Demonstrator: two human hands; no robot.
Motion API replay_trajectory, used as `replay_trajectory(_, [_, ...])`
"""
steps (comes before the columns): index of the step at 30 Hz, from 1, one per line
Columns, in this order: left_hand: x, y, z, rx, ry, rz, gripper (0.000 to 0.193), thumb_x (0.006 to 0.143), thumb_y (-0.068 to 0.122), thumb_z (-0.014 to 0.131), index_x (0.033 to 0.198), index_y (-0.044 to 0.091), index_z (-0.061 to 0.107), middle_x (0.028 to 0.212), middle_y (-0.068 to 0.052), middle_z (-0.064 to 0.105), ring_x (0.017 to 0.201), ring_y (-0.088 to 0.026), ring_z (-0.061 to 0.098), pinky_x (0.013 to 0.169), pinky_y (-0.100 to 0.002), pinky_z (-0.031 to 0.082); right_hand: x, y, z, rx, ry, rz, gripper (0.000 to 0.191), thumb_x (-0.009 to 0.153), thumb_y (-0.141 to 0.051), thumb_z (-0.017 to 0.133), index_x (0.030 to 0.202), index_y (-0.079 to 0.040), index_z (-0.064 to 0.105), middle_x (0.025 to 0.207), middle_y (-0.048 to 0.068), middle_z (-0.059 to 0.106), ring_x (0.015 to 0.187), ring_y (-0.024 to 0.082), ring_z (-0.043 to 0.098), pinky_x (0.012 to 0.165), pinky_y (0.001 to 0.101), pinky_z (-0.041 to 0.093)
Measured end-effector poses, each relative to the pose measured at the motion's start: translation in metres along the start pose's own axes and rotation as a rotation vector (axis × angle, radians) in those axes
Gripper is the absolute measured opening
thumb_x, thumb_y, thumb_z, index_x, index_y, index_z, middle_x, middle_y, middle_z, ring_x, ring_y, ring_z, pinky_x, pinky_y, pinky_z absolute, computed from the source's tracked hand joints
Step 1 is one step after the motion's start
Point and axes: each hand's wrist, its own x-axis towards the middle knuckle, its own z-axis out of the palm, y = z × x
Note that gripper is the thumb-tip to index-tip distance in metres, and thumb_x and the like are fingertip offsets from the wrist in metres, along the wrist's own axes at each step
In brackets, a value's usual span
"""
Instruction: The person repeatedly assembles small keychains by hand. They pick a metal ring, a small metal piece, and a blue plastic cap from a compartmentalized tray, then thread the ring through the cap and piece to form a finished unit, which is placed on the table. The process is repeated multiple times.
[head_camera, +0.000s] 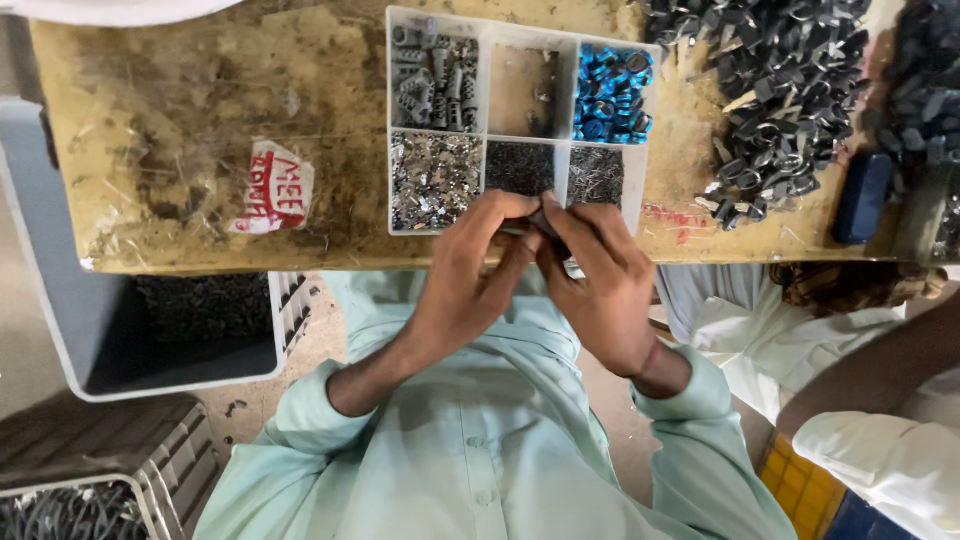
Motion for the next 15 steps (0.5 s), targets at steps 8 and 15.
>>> replay_trajectory(8, [0.004, -0.02, -0.011, -0.196, -0.048, -0.14, 0.015, 0.093, 0.0, 0.079, 0.107, 0.001, 0.073, 0.1, -0.01, 0.079, 0.091, -0.012, 0.078, 0.076, -0.022, 0.065, 0.036, 0.071, -0.027, 0.003, -0.097, 0.114, 0.008, 0.099, -0.004, 0.082, 0.103, -0.004, 0.075, 0.097, 0.009, 0.072, 0.082, 0.019, 0.073, 0.07, 0.0321, 0.055])
replay_trajectory(15, [0.008, -0.026, -0.012, -0.243, -0.122, -0.128, 0.016, 0.092, -0.002, 0.079, 0.106, 0.004, 0.075, 0.104, -0.009, 0.079, 0.091, -0.011, 0.076, 0.075, -0.023, 0.065, 0.073, 0.125, 0.014, -0.05, 0.136, 0.026, 0.009, 0.103, -0.005, 0.08, 0.109, -0.002, 0.074, 0.099, 0.012, 0.07, 0.078, 0.022, 0.069, 0.065, 0.0333, 0.053])
